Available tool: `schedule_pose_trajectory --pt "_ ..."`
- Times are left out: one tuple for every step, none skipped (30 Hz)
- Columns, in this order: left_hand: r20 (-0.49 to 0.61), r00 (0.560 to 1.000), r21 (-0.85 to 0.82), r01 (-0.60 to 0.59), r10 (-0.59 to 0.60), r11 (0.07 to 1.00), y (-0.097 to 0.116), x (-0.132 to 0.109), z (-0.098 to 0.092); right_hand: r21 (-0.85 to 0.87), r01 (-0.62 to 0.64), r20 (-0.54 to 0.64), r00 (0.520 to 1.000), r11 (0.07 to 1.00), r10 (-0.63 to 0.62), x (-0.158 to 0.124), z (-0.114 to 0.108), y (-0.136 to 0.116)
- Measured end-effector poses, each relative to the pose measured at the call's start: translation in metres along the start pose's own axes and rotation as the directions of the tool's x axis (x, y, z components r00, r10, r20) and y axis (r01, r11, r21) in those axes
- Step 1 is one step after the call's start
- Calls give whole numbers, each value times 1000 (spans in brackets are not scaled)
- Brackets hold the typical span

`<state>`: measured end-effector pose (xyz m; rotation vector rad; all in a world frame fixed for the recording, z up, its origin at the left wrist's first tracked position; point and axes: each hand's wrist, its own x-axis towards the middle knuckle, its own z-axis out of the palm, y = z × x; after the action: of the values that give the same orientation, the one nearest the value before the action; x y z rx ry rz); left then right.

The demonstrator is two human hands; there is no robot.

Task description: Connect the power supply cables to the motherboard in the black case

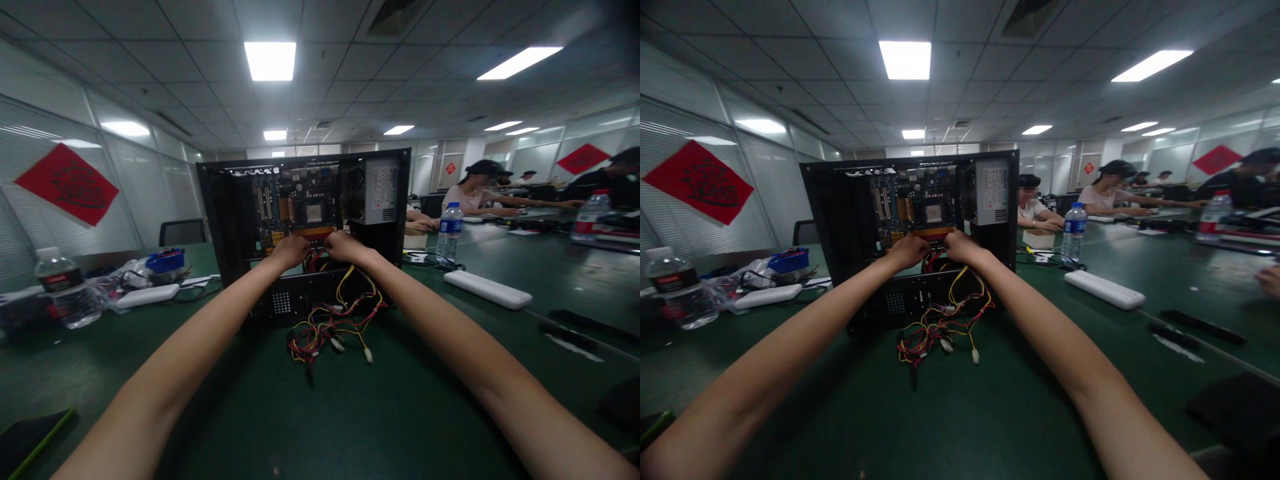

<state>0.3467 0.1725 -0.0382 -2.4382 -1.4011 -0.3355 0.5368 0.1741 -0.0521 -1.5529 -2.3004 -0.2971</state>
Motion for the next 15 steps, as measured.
schedule_pose_trajectory --pt "-4 1000 -3 -3 3 1000 -1 0 -1 -3 7 -8 1000 1000 -7 0 -1 -1" --pt "-9 1000 -6 -7 7 1000 -2 -1 -1 -9 14 -15 1000 1000 -14 -1 -3 -2" --pt "-17 1000 -9 -14 13 1000 -2 -1 -2 -17 21 -23 1000 1000 -21 -2 -5 -3" --pt "-27 999 -14 -22 21 1000 -3 -3 -3 -26 29 -31 999 999 -30 -2 -8 -5" --pt "-39 999 -18 -31 30 999 -3 -4 -4 -35 40 -38 998 999 -42 -3 -11 -7" --pt "-52 998 -25 -40 39 999 -3 -7 -4 -44 56 -45 997 997 -58 -5 -16 -10" --pt "-64 997 -33 -50 47 998 -3 -10 -5 -51 77 -51 996 996 -80 -6 -22 -13" --pt "-72 996 -45 -60 57 997 -3 -13 -5 -58 103 -56 993 993 -107 -9 -29 -17" --pt "-79 995 -61 -66 61 996 -3 -17 -5 -59 134 -67 988 989 -138 -12 -38 -20" --pt "-88 994 -79 -68 61 995 -4 -20 -5 -53 170 -90 981 984 -174 -16 -49 -23" --pt "-99 994 -99 -64 54 993 -6 -23 -4 -38 208 -131 969 977 -211 -21 -61 -26" --pt "-109 993 -118 -56 43 991 -8 -26 -4 -14 244 -199 950 970 -242 -27 -74 -28" --pt "-117 993 -135 -48 32 990 -10 -29 -4 15 282 -292 919 959 -265 -35 -87 -29" --pt "-119 993 -148 -42 25 988 -12 -32 -4 50 309 -399 878 950 -265 -43 -100 -28" --pt "-114 993 -155 -43 25 987 -13 -35 -5 82 323 -509 827 943 -238 -52 -113 -25"
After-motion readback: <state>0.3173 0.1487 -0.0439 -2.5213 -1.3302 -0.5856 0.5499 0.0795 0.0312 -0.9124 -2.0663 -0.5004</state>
